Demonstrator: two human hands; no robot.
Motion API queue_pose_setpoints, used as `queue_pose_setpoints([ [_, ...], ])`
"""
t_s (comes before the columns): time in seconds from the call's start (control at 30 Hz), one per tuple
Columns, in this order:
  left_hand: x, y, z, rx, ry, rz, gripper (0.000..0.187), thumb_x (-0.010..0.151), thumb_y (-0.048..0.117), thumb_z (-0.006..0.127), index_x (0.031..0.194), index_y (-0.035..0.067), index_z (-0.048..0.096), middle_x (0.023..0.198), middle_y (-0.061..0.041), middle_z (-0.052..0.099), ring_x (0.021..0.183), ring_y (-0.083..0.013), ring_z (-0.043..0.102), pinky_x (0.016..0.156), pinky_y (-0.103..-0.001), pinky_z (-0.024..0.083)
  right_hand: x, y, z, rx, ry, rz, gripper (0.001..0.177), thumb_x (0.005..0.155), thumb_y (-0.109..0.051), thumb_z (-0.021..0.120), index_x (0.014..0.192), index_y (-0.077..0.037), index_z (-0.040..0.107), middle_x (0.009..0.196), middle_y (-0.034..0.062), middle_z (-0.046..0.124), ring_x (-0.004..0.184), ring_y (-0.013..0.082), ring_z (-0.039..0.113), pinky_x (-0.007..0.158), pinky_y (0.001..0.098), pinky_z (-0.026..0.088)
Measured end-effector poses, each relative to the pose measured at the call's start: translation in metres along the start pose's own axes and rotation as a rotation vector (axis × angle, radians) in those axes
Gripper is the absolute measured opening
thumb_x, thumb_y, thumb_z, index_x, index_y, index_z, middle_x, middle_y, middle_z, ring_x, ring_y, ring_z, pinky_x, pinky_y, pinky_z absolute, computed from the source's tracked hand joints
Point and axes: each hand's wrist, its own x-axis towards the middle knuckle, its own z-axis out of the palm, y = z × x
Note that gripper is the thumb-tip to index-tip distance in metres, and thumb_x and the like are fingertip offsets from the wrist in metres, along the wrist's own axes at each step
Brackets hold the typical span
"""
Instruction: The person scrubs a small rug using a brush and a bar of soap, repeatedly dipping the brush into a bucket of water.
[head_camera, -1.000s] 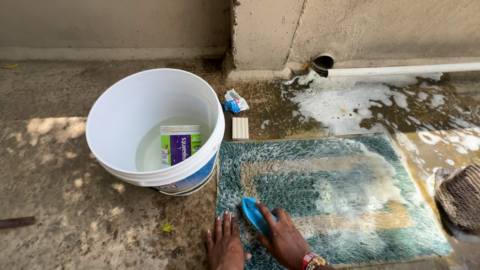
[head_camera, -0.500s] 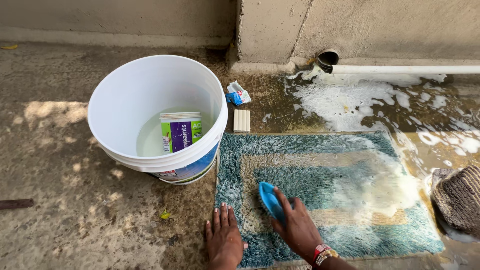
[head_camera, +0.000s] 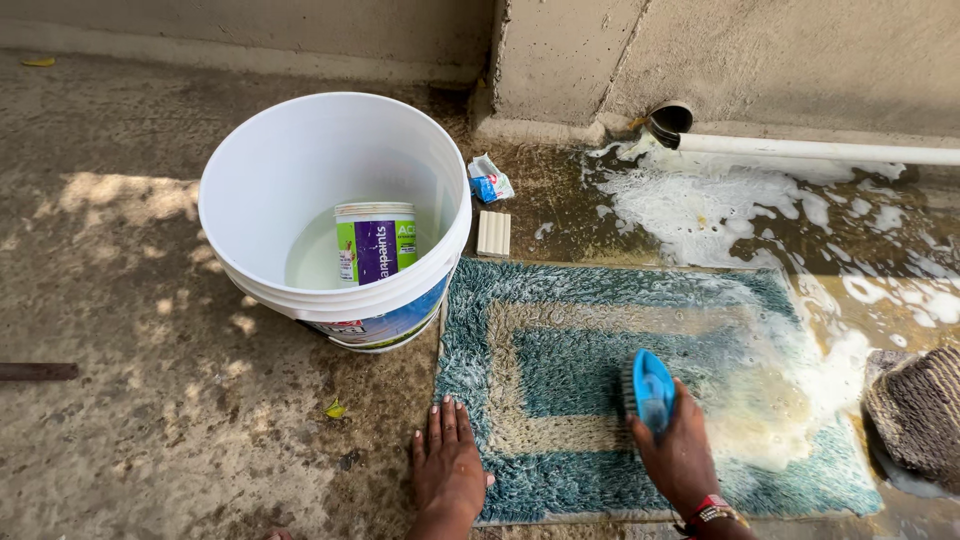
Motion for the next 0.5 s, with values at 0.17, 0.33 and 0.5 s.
queue_pose_setpoints([
  [0.17,-0.005,-0.003,-0.005,0.007,-0.018,-0.014,0.104,0.099,0.043,0.061,0.162,0.013,-0.017,0.172,-0.005,-0.024,0.159,-0.0219,-0.015,0.129,-0.048,-0.005,-0.049,-0.024,0.012,-0.098,-0.433,-0.472,0.087,0.083,-0.035,0.074,0.156,-0.015,0.029,0.127,0.0181,0.054,0.103,0.035,0.066,0.082,0.0449,0.061],
  [0.33,-0.001,-0.012,0.002,0.004,0.005,-0.018,0.099,0.102,0.035,0.059,0.162,0.014,-0.016,0.172,-0.007,-0.021,0.159,-0.0218,-0.013,0.128,-0.047,-0.007,0.025,0.159,-0.04,-0.34,-0.034,0.236,0.071,0.081,-0.038,0.084,0.135,-0.005,0.051,0.117,0.0285,0.065,0.098,0.0398,0.072,0.085,0.0489,0.063],
  [0.5,0.014,-0.005,0.023,-0.01,0.103,-0.004,0.09,0.101,0.021,0.058,0.162,0.004,-0.006,0.171,-0.016,-0.013,0.157,-0.0297,-0.001,0.129,-0.045,0.005,0.039,0.216,-0.045,-0.288,0.231,0.549,0.089,0.086,-0.05,0.081,0.137,0.011,0.044,0.125,0.0413,0.055,0.105,0.0516,0.063,0.085,0.0608,0.057],
])
